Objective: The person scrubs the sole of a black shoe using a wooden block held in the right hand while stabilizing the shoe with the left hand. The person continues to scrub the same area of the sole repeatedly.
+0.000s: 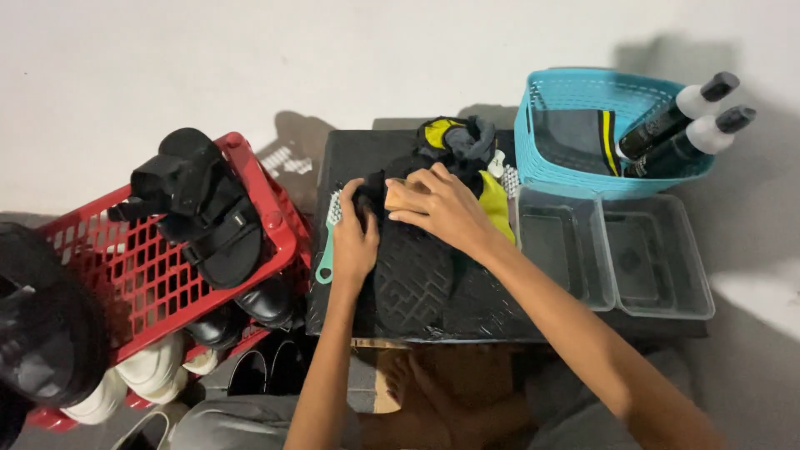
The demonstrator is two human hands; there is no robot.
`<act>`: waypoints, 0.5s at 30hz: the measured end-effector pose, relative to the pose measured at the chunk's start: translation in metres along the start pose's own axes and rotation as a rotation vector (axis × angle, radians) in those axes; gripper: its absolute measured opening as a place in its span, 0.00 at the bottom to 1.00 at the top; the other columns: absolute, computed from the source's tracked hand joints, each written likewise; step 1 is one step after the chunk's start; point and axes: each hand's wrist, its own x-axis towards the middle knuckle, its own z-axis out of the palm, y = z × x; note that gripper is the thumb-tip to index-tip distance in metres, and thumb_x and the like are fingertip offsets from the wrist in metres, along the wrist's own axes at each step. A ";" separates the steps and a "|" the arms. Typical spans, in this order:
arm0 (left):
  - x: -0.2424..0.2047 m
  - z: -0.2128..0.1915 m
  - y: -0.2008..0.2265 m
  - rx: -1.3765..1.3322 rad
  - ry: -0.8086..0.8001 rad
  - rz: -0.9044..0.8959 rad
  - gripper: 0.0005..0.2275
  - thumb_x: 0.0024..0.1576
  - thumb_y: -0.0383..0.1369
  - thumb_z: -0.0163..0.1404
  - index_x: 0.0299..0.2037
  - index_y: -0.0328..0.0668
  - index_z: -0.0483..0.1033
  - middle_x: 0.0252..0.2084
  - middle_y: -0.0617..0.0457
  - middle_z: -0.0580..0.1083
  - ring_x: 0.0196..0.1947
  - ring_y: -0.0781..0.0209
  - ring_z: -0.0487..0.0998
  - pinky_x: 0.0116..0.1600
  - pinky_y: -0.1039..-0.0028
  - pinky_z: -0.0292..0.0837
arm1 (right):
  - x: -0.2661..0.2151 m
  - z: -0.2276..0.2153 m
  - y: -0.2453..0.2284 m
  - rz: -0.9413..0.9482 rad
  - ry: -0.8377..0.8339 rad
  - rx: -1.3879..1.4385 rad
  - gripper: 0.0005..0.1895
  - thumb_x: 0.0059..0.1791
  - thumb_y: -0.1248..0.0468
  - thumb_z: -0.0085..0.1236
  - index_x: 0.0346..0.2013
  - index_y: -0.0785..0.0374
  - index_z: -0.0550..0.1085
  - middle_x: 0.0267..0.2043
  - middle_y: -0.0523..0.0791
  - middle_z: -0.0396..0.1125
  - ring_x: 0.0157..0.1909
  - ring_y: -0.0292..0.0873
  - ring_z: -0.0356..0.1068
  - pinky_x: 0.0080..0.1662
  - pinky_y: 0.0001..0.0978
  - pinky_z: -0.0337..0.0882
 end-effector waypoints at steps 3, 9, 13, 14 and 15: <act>0.001 -0.001 0.002 0.005 -0.003 -0.012 0.22 0.64 0.24 0.39 0.68 0.54 0.55 0.49 0.26 0.76 0.48 0.24 0.78 0.49 0.42 0.77 | -0.001 0.005 0.000 -0.037 0.070 -0.056 0.13 0.54 0.53 0.56 0.33 0.58 0.75 0.30 0.43 0.60 0.32 0.38 0.62 0.37 0.32 0.62; 0.004 -0.006 0.017 -0.006 0.010 -0.019 0.23 0.63 0.25 0.41 0.69 0.55 0.55 0.50 0.26 0.76 0.48 0.25 0.77 0.51 0.42 0.75 | 0.000 0.024 0.047 -0.184 0.130 -0.086 0.18 0.55 0.42 0.50 0.35 0.51 0.74 0.28 0.37 0.60 0.29 0.33 0.61 0.37 0.30 0.62; 0.004 -0.006 0.013 0.008 0.027 0.013 0.24 0.62 0.25 0.42 0.69 0.55 0.55 0.50 0.24 0.75 0.48 0.23 0.77 0.50 0.42 0.75 | -0.012 0.029 0.032 -0.255 0.042 0.007 0.21 0.51 0.35 0.53 0.40 0.46 0.78 0.29 0.36 0.62 0.27 0.34 0.62 0.37 0.26 0.62; 0.004 -0.005 0.015 0.005 0.032 0.015 0.24 0.63 0.24 0.41 0.69 0.55 0.55 0.48 0.24 0.76 0.47 0.23 0.77 0.49 0.42 0.76 | -0.010 0.026 0.020 -0.173 0.102 -0.244 0.21 0.55 0.39 0.46 0.40 0.49 0.74 0.30 0.35 0.61 0.30 0.30 0.61 0.39 0.27 0.64; 0.003 -0.006 0.018 0.001 0.037 0.018 0.24 0.63 0.23 0.41 0.69 0.55 0.56 0.47 0.25 0.76 0.46 0.23 0.78 0.47 0.42 0.77 | -0.008 0.023 0.009 -0.087 0.161 -0.496 0.21 0.59 0.42 0.39 0.41 0.53 0.70 0.31 0.35 0.59 0.33 0.27 0.61 0.42 0.29 0.65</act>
